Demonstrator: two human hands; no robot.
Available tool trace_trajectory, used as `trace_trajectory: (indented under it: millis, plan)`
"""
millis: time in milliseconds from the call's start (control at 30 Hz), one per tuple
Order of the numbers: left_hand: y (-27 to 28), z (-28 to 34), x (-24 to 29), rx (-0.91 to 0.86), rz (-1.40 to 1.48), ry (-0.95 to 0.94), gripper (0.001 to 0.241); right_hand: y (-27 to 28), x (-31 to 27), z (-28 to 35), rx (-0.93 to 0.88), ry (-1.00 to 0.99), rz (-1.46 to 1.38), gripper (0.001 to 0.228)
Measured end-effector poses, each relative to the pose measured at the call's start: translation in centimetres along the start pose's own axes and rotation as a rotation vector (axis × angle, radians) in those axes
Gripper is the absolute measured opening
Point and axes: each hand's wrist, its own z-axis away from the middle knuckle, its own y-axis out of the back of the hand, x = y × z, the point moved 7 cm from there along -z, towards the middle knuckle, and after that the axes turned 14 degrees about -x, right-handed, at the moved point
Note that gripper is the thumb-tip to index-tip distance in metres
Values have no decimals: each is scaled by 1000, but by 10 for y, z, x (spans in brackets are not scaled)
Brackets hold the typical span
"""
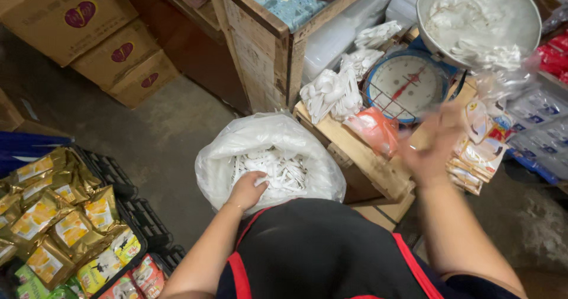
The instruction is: The person counts white plastic spoons by hand and places them into clear plastic bags.
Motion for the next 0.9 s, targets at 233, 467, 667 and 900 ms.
trace_trajectory:
  millis: [233,467,667,900]
  plan:
    - [-21,-8,44,-149,-870,97,76,-50,-130,20,-458,392,-424,31]
    - [-34,-22,13,-538,-919,419,121,-58,-148,28,-646,305,-439,29]
    - [-45,-22,-27,-285,-1084,140,104,-60,-144,34,-657,224,-412,28]
    - [-17,7,10,-388,-836,275,104,-69,-159,34,-700,229,-486,27]
